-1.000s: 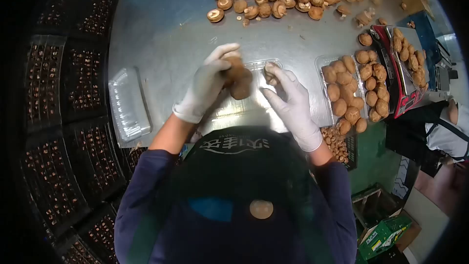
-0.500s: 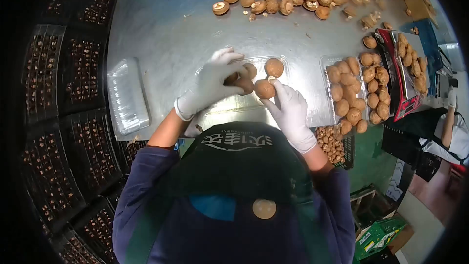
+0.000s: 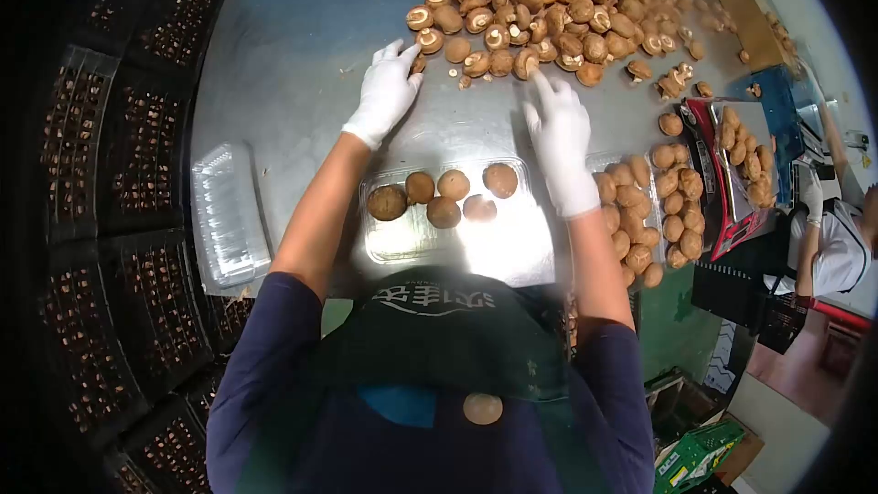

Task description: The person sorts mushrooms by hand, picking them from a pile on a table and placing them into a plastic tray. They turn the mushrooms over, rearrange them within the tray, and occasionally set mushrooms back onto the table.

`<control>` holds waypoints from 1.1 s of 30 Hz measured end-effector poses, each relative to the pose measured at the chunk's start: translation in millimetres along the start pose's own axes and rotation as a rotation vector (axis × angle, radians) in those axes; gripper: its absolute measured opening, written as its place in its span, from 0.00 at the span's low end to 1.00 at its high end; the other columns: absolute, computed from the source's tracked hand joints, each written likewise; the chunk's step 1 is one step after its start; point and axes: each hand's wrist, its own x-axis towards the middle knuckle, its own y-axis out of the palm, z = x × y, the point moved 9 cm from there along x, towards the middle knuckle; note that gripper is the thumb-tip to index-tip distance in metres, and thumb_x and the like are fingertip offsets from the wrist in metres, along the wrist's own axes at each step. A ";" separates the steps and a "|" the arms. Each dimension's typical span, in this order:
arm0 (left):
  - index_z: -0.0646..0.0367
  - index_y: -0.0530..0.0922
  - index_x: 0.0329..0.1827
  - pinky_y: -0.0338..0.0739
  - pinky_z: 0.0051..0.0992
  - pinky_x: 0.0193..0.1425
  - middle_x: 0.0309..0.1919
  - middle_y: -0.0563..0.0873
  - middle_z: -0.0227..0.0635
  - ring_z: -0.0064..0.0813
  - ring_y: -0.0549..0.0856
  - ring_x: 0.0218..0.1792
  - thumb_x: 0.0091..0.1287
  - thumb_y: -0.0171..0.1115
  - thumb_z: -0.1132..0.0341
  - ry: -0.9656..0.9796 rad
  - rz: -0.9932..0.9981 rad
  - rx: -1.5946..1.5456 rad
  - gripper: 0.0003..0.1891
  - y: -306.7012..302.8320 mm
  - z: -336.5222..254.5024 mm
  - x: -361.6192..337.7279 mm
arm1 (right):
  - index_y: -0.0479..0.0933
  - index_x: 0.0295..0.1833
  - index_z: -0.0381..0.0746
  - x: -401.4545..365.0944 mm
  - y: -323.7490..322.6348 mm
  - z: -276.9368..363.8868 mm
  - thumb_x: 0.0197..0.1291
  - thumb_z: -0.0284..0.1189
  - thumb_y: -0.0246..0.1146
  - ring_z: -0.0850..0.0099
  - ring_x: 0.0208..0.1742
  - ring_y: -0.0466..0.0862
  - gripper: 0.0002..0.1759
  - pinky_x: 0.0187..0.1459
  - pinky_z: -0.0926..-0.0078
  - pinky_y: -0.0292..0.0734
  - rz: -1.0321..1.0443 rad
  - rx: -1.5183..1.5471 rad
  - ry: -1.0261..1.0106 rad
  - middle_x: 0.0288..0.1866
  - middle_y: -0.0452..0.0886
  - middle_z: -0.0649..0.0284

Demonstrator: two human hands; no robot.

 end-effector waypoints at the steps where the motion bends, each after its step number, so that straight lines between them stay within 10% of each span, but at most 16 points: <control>1: 0.57 0.75 0.65 0.73 0.41 0.63 0.62 0.76 0.51 0.47 0.76 0.61 0.64 0.61 0.69 -0.069 0.169 -0.019 0.24 16.3 13.1 7.8 | 0.75 0.62 0.45 17.6 11.9 -7.9 0.55 0.30 0.68 0.55 0.54 0.80 0.27 0.53 0.59 0.76 0.011 -0.013 0.007 0.55 0.78 0.53; 5: 0.57 0.72 0.68 0.77 0.38 0.58 0.61 0.78 0.48 0.42 0.81 0.56 0.68 0.59 0.68 -0.019 0.161 -0.098 0.23 5.9 19.4 1.9 | 0.75 0.62 0.46 47.7 47.2 -27.7 0.54 0.30 0.70 0.54 0.54 0.80 0.27 0.52 0.61 0.76 0.178 -0.052 0.060 0.56 0.78 0.53; 7: 0.58 0.69 0.71 0.81 0.31 0.53 0.58 0.81 0.43 0.36 0.85 0.49 0.73 0.55 0.66 -0.383 0.300 -1.277 0.23 22.2 29.1 -22.0 | 0.76 0.60 0.46 47.7 52.9 -33.8 0.52 0.31 0.70 0.52 0.52 0.81 0.27 0.52 0.61 0.76 0.151 0.026 0.071 0.54 0.78 0.53; 9: 0.61 0.65 0.73 0.81 0.24 0.50 0.56 0.81 0.41 0.31 0.86 0.46 0.75 0.52 0.66 -0.356 0.303 -1.427 0.24 -6.2 16.1 -42.5 | 0.74 0.63 0.44 43.6 54.8 -48.3 0.54 0.30 0.70 0.57 0.51 0.83 0.28 0.53 0.64 0.77 0.114 0.091 0.149 0.53 0.80 0.53; 12: 0.64 0.62 0.74 0.80 0.23 0.52 0.54 0.81 0.44 0.30 0.85 0.48 0.74 0.51 0.69 -0.390 0.419 -1.716 0.26 -27.4 -4.0 -69.2 | 0.71 0.66 0.33 17.7 53.8 -51.5 0.59 0.27 0.65 0.70 0.49 0.84 0.28 0.47 0.78 0.79 0.114 0.912 0.508 0.54 0.82 0.57; 17: 0.62 0.65 0.70 0.76 0.29 0.58 0.52 0.79 0.41 0.30 0.81 0.54 0.65 0.58 0.75 -0.402 0.429 -1.281 0.28 -58.3 -15.2 -144.6 | 0.63 0.72 0.31 -33.8 6.4 15.3 0.61 0.21 0.59 0.70 0.52 0.83 0.32 0.46 0.80 0.81 0.304 1.503 0.605 0.57 0.79 0.54; 19: 0.60 0.64 0.69 0.75 0.31 0.58 0.54 0.77 0.41 0.33 0.80 0.53 0.61 0.62 0.77 -0.090 0.234 -0.859 0.31 -91.2 -34.4 -168.5 | 0.65 0.71 0.34 -60.2 4.7 32.9 0.59 0.19 0.61 0.70 0.53 0.83 0.32 0.49 0.79 0.80 0.481 1.502 0.602 0.59 0.78 0.56; 22: 0.58 0.66 0.68 0.73 0.36 0.58 0.53 0.76 0.44 0.43 0.77 0.56 0.56 0.72 0.72 -0.043 0.290 -0.612 0.36 -77.7 -39.9 -215.3 | 0.68 0.68 0.38 -102.5 0.6 59.8 0.56 0.16 0.64 0.72 0.55 0.82 0.32 0.57 0.75 0.77 0.474 1.299 0.583 0.57 0.79 0.62; 25: 0.58 0.70 0.66 0.73 0.36 0.56 0.51 0.76 0.43 0.45 0.76 0.52 0.53 0.75 0.67 0.107 0.135 -0.228 0.36 -75.5 -42.5 -231.3 | 0.73 0.62 0.43 -118.7 -8.1 101.2 0.50 0.20 0.68 0.62 0.61 0.79 0.31 0.64 0.69 0.70 0.551 0.773 0.140 0.61 0.77 0.64; 27: 0.58 0.72 0.64 0.72 0.37 0.55 0.49 0.75 0.43 0.43 0.75 0.50 0.50 0.77 0.62 0.068 0.119 -0.201 0.36 -69.0 -36.6 -235.5 | 0.75 0.60 0.46 -113.7 -12.4 143.8 0.50 0.30 0.71 0.62 0.66 0.74 0.28 0.69 0.63 0.62 0.511 0.425 -0.264 0.62 0.76 0.64; 33: 0.61 0.69 0.67 0.70 0.39 0.59 0.51 0.73 0.45 0.45 0.73 0.54 0.48 0.78 0.62 -0.049 0.051 -0.222 0.41 -70.6 -26.8 -238.8 | 0.76 0.60 0.50 -132.0 31.5 161.2 0.53 0.49 0.67 0.65 0.74 0.63 0.29 0.71 0.50 0.52 0.390 -0.018 -0.530 0.65 0.72 0.65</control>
